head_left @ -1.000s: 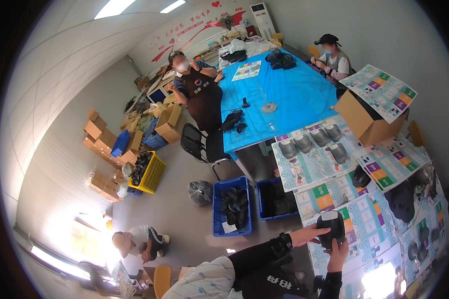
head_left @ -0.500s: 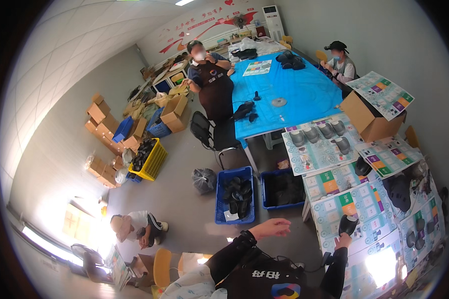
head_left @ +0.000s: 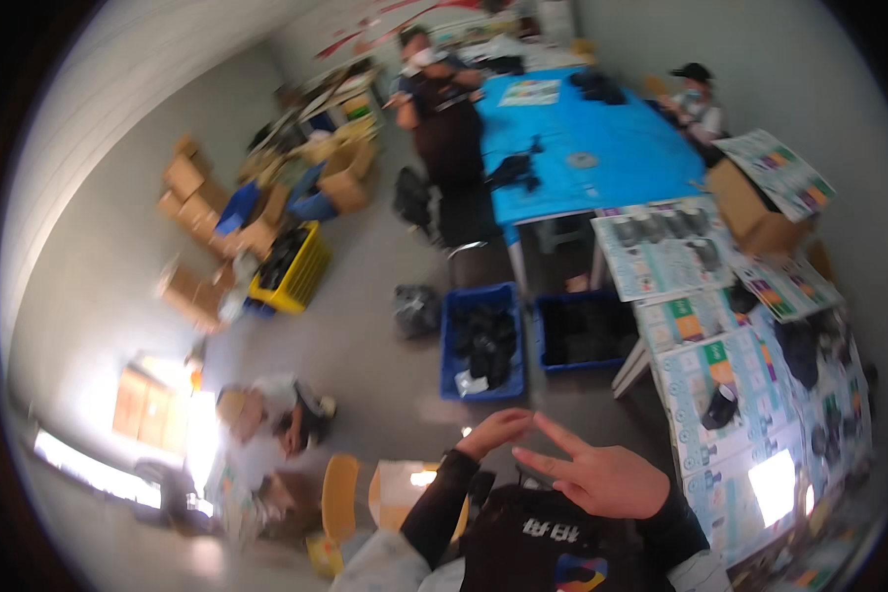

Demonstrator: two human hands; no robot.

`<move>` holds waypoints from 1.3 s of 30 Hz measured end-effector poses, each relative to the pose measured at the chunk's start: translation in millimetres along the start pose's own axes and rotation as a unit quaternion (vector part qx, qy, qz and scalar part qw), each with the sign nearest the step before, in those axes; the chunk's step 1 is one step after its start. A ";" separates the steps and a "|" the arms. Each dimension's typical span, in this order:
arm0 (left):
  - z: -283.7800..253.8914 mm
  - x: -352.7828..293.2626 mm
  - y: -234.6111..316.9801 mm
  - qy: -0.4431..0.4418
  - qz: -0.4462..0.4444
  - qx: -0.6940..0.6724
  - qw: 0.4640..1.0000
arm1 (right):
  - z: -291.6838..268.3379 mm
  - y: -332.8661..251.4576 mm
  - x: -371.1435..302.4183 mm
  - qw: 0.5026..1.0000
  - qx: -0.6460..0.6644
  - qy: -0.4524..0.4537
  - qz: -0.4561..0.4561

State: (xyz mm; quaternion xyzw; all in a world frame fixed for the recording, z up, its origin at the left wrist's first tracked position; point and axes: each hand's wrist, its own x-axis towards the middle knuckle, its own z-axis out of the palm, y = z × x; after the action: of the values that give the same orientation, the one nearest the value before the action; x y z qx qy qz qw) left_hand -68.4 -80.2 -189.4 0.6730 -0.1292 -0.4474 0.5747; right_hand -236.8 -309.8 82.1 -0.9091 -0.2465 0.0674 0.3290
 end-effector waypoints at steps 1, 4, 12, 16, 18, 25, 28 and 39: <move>-14.3 -13.5 -8.9 0.009 -0.008 -0.010 1.000 | 11.1 4.9 10.2 0.988 -0.044 0.137 0.050; -43.6 -47.3 -20.1 0.057 -0.025 -0.091 0.994 | 28.4 36.8 -3.0 0.923 -0.177 0.264 0.218; -40.8 -91.1 16.7 0.005 0.054 0.032 0.998 | 61.0 56.8 -18.9 0.857 -0.198 0.308 0.362; 52.0 -94.2 178.5 -0.149 0.183 0.199 0.951 | 58.2 52.1 2.3 0.878 -0.188 0.321 0.302; 79.2 -78.4 212.2 -0.183 0.192 0.252 0.931 | 45.3 39.6 8.6 0.883 -0.168 0.333 0.287; 46.3 1.9 246.0 -0.130 0.135 -0.452 0.872 | 21.0 41.5 3.9 0.846 -0.166 0.358 0.359; 40.7 9.4 236.2 -0.102 0.139 -0.463 0.870 | 21.8 47.9 -0.6 0.852 -0.157 0.353 0.354; 51.9 15.1 115.4 -0.122 -0.015 -0.348 0.929 | 19.2 -21.8 49.6 0.991 0.123 0.036 -0.046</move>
State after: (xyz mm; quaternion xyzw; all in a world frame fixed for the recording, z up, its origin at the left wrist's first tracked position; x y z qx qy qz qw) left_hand -59.6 -160.0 -90.5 0.3724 -0.0248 -0.5514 0.7461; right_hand -207.9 -260.1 83.0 -0.8510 -0.2659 0.0497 0.4501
